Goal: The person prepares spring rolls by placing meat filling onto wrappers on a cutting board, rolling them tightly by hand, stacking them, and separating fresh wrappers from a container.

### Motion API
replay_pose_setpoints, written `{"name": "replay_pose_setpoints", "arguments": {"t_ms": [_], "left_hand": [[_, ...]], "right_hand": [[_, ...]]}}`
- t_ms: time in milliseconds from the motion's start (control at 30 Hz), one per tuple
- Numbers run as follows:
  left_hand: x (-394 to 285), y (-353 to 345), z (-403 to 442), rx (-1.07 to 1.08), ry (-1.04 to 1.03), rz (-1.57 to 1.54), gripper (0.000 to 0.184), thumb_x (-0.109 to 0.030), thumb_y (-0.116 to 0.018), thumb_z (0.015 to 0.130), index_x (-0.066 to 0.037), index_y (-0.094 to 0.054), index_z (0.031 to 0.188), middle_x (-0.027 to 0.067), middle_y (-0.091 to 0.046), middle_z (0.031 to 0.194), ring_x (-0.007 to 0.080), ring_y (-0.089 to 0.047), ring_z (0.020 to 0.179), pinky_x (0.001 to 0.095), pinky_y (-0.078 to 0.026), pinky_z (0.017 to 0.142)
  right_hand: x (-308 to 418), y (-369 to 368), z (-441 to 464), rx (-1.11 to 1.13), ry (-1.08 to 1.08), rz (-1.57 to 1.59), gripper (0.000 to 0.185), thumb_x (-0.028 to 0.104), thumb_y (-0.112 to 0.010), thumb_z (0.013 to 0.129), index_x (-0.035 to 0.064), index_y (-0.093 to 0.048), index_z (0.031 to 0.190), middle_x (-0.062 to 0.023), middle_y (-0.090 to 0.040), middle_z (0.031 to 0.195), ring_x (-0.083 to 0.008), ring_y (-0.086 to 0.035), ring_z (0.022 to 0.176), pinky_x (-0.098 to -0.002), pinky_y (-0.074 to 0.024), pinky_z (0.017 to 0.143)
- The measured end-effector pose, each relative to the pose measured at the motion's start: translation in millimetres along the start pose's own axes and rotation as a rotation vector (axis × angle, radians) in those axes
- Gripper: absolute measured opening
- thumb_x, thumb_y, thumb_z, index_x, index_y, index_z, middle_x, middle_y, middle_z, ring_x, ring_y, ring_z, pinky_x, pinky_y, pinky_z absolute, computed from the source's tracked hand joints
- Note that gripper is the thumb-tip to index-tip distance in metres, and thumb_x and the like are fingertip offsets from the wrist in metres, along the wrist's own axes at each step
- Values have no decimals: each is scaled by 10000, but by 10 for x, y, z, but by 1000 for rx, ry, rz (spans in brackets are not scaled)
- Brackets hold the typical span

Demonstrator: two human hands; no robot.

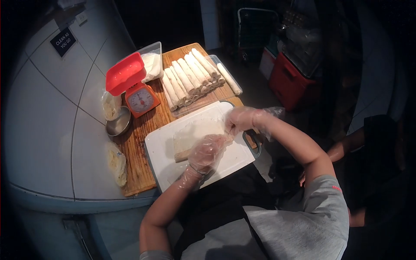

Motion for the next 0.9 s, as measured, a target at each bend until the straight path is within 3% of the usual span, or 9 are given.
{"name": "replay_pose_setpoints", "arguments": {"t_ms": [33,233,333,433,500,600,667,733,900], "left_hand": [[-38,19,25,15,24,-1,353,-48,-670,847,-84,-655,1199,102,-692,1137,309,-640,1053,398,-526,903],[-86,60,80,104,66,109,358,-100,-667,852,-94,-657,1210,96,-696,1132,309,-640,1061,403,-530,904],[-26,-18,42,78,89,100,340,-126,-670,857,-85,-661,1194,109,-699,1123,326,-644,1057,418,-533,896],[-59,4,104,113,130,137,328,-126,-684,850,-74,-665,1172,134,-698,1107,341,-652,1035,430,-535,888],[-76,17,148,118,159,131,320,-124,-688,847,-65,-671,1161,153,-697,1101,349,-658,1015,438,-536,885],[-56,29,160,64,169,63,306,-118,-687,847,-52,-685,1146,170,-699,1095,355,-664,993,447,-537,885],[-56,21,152,21,164,48,295,-117,-685,849,-43,-694,1135,171,-702,1090,354,-666,990,448,-538,889],[-44,-21,119,-14,178,39,287,-112,-681,853,-39,-700,1130,171,-704,1081,356,-666,991,448,-534,897],[-71,13,96,12,189,21,266,-110,-677,854,-35,-707,1108,163,-708,1080,354,-658,1025,446,-522,924]], "right_hand": [[17,48,81,13,-92,124,196,140,-849,692,50,-742,830,-111,-723,786,-201,-706,785,-369,-519,677],[31,251,342,200,-241,34,345,273,-902,646,59,-742,865,-84,-707,774,-221,-674,755,-371,-487,665],[-115,114,272,30,-167,20,319,280,-866,711,47,-733,884,-90,-708,815,-198,-672,785,-369,-480,674],[-142,-164,-156,-688,41,-10,216,218,-797,793,29,-713,854,-115,-692,798,-218,-639,699,-395,-477,638],[65,-362,-546,-853,-267,364,256,280,-719,887,24,-717,905,-83,-682,814,-186,-607,699,-353,-480,655],[500,-744,-972,-656,-411,1207,290,269,-673,975,27,-708,1132,6,-689,931,-78,-591,819,-243,-483,721],[771,-889,-1028,-598,-195,1745,430,176,-678,972,4,-569,1351,-52,-624,1218,-122,-613,1040,-251,-489,851],[868,-961,-929,-608,-9,1864,469,166,-673,974,-6,-531,1387,-69,-605,1261,-135,-585,1149,-272,-497,908],[806,-1065,-662,-761,-102,1735,493,172,-639,988,-30,-499,1415,-117,-580,1323,-189,-547,1234,-309,-458,1027]]}}
Point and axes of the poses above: each hand's wrist, its own z-axis towards the middle knuckle, its own y-axis out of the back of the hand, x = y × z, the point moved 1 cm from there along z, towards the middle knuckle
